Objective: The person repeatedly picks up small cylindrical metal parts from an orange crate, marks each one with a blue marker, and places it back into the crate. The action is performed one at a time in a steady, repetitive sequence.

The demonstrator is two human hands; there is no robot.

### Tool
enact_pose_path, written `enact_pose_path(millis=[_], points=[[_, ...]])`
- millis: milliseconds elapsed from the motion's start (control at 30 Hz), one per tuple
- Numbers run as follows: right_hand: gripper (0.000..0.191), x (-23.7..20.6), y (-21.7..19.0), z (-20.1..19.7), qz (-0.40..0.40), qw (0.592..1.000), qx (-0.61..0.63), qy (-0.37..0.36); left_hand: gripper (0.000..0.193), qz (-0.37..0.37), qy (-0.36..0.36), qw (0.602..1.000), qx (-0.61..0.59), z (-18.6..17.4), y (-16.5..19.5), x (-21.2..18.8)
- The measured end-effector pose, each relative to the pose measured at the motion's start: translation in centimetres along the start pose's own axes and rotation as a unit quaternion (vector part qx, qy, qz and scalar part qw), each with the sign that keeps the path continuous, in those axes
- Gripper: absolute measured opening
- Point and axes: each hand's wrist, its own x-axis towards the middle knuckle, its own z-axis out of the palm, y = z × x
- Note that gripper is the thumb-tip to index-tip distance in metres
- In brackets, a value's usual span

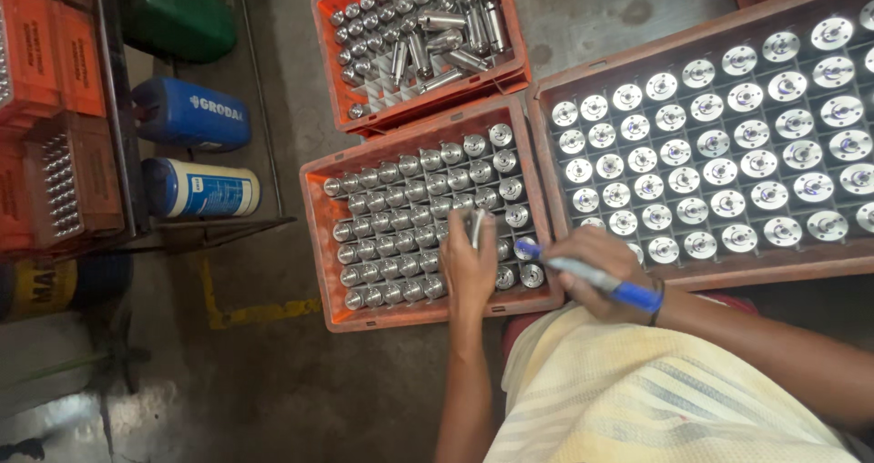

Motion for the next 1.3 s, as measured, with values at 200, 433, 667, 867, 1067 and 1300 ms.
enact_pose_path(millis=[200, 433, 667, 867, 1067, 1300], points=[[0.024, -1.1, 0.4, -0.9, 0.089, 0.995, 0.004, 0.046, 0.037, 0.102, 0.001, 0.965, 0.242, -0.4, 0.5, 0.0], [0.025, -1.1, 0.2, -0.9, 0.081, 0.995, -0.003, 0.052, 0.036, 0.136, -0.005, 0.956, 0.260, 1.3, 1.6, 1.9], [0.026, 0.3, -1.3, 0.4, -0.058, 0.997, -0.058, 0.004, 0.039, -0.011, -0.079, 0.924, -0.375, -0.9, -1.2, 2.1], [0.023, 1.1, -0.7, 1.7, -0.071, 0.995, -0.069, -0.006, 0.031, -0.083, -0.052, 0.919, -0.382, 3.4, -4.1, 0.9], [0.020, -0.2, -0.4, 2.0, -0.009, 0.999, -0.031, -0.006, 0.033, -0.110, -0.089, 0.912, -0.385, 2.8, -4.1, 0.6], [0.019, -0.6, -0.5, 2.0, 0.014, 1.000, -0.026, 0.006, 0.038, -0.112, -0.124, 0.861, -0.481, 2.8, -2.3, 0.6]])
